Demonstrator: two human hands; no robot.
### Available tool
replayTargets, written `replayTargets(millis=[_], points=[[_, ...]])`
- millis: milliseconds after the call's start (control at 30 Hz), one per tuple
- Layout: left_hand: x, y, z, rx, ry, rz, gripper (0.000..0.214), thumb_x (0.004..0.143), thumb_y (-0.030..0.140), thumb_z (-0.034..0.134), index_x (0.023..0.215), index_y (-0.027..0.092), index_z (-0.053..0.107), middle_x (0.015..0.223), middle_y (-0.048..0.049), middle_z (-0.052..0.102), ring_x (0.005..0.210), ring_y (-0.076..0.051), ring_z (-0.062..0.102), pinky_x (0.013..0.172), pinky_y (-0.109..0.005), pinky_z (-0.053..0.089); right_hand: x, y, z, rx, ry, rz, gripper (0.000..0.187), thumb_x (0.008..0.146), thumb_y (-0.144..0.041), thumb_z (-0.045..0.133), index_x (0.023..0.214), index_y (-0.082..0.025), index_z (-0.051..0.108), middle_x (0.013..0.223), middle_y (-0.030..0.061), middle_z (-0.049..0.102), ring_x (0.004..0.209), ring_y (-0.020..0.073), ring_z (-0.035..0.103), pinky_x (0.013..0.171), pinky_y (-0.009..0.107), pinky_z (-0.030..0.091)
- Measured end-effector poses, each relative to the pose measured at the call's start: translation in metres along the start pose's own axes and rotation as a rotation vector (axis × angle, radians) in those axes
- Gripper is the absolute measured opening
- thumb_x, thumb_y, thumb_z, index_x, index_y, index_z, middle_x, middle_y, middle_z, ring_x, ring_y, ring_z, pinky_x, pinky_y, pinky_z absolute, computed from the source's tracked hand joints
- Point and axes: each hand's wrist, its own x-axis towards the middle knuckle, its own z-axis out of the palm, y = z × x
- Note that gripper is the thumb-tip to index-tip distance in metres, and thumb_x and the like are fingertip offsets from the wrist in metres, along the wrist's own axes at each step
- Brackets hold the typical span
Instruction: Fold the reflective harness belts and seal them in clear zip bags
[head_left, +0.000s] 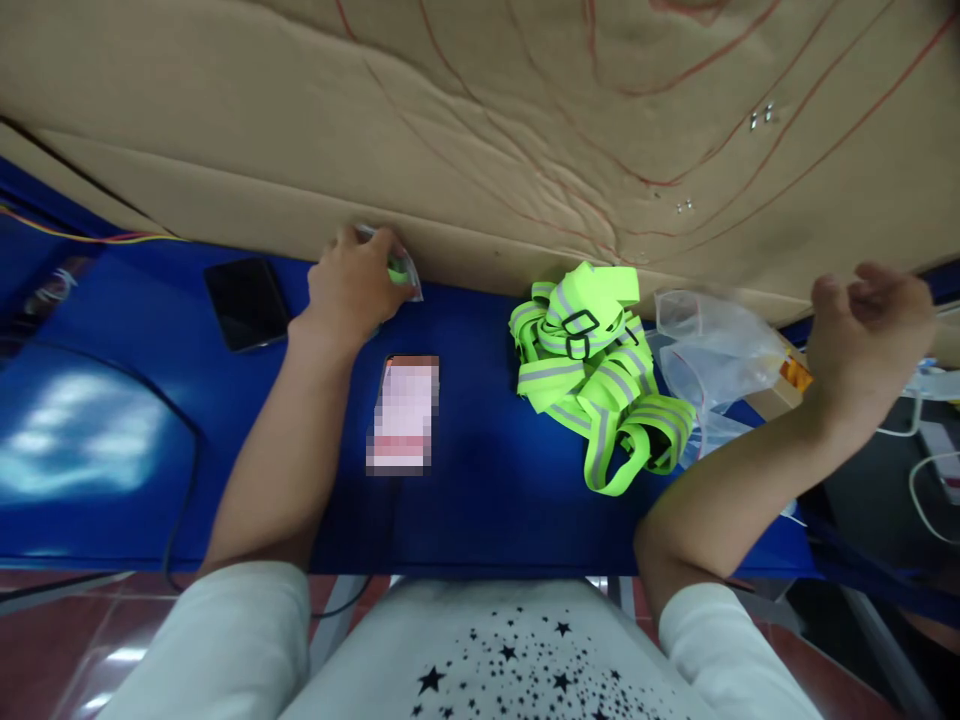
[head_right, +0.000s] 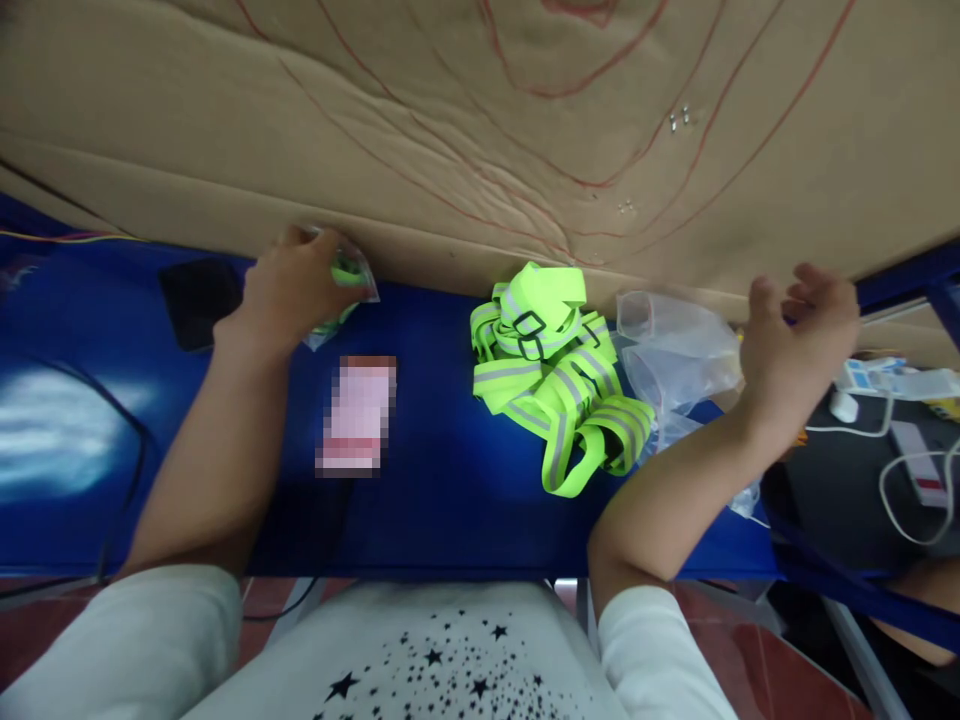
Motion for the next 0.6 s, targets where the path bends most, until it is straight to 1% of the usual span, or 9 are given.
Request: replayTargets(millis=[33,100,200,233,300,367,433,500,600], points=[[0.0,0.0,-0.001,0.014,-0.026,-0.001,0.06,0.049,0.049,0.094,0.096,0.027,0.066,0.114,-0.0089,0.051,0.122,-0.043,0.042,0.103,-0.051,0.022,-0.003,-0.023,-0.007,0.073,-0.037,0.005,0.033,0.085,-0.02,0.083,0.116,-0.013,0.077,0.105,0.0237,0.079,0.081,0.02,0.074,0.068,0.038,0.052],[0.0,0.002,-0.004,0.031,-0.054,0.022,0.05,0.054,0.037,0.091,0.095,0.027,0.065,0.103,-0.0057,0.051,0.117,-0.037,0.045,0.103,-0.047,0.025,-0.015,-0.08,-0.022,0.25,-0.154,-0.049,0.027,0.089,-0.021,0.078,0.115,-0.016,0.078,0.109,0.0198,0.08,0.089,0.0217,0.077,0.071,0.037,0.054],[-0.001,0.007,-0.008,0.028,-0.014,0.083,0.041,0.059,0.022,0.087,0.093,0.025,0.065,0.089,-0.0025,0.054,0.106,-0.03,0.051,0.101,-0.041,0.031,-0.045,-0.165,-0.044,0.59,-0.269,-0.171,0.024,0.1,-0.033,0.066,0.117,-0.02,0.076,0.119,0.0125,0.078,0.101,0.0196,0.075,0.08,0.035,0.057],[-0.002,0.011,-0.008,0.009,0.001,0.112,0.04,0.059,0.019,0.088,0.092,0.024,0.066,0.087,-0.0019,0.057,0.1,-0.028,0.052,0.099,-0.04,0.033,-0.056,-0.187,-0.048,0.683,-0.334,-0.164,0.023,0.103,-0.033,0.062,0.117,-0.021,0.076,0.119,0.0105,0.078,0.104,0.0187,0.073,0.086,0.035,0.056],[-0.006,0.019,-0.009,-0.077,-0.016,0.196,0.038,0.06,0.018,0.09,0.091,0.021,0.068,0.087,-0.0017,0.065,0.09,-0.023,0.055,0.095,-0.037,0.039,-0.078,-0.218,-0.049,0.822,-0.532,-0.179,0.02,0.103,-0.033,0.062,0.114,-0.022,0.075,0.112,0.0078,0.077,0.099,0.0182,0.071,0.086,0.034,0.055],[-0.012,0.031,-0.008,-0.203,-0.12,0.286,0.033,0.066,0.023,0.09,0.092,0.02,0.07,0.093,-0.0029,0.071,0.089,-0.021,0.06,0.09,-0.034,0.045,-0.095,-0.234,-0.04,0.839,-0.771,-0.199,0.021,0.103,-0.039,0.063,0.112,-0.024,0.074,0.106,0.0056,0.076,0.092,0.0187,0.069,0.082,0.034,0.054],[-0.021,0.045,-0.006,-0.304,-0.253,0.345,0.03,0.072,0.031,0.089,0.095,0.021,0.072,0.099,-0.0035,0.074,0.095,-0.022,0.066,0.083,-0.03,0.049,-0.105,-0.238,-0.026,0.793,-0.925,-0.223,0.023,0.103,-0.043,0.062,0.107,-0.024,0.073,0.099,0.0042,0.076,0.086,0.0185,0.068,0.079,0.033,0.051],[-0.032,0.059,-0.005,-0.343,-0.369,0.366,0.033,0.073,0.037,0.088,0.096,0.022,0.071,0.099,-0.003,0.074,0.099,-0.023,0.068,0.078,-0.028,0.051,-0.11,-0.238,-0.013,0.737,-1.01,-0.254,0.025,0.102,-0.045,0.063,0.098,-0.022,0.072,0.091,0.0035,0.074,0.081,0.0177,0.066,0.076,0.031,0.047],[-0.045,0.077,-0.003,-0.348,-0.525,0.368,0.036,0.075,0.042,0.086,0.099,0.022,0.068,0.103,-0.0024,0.075,0.101,-0.023,0.071,0.08,-0.028,0.053,-0.11,-0.235,-0.005,0.655,-1.077,-0.294,0.031,0.101,-0.046,0.064,0.084,-0.02,0.067,0.08,0.0021,0.07,0.072,0.0158,0.06,0.069,0.03,0.039]])
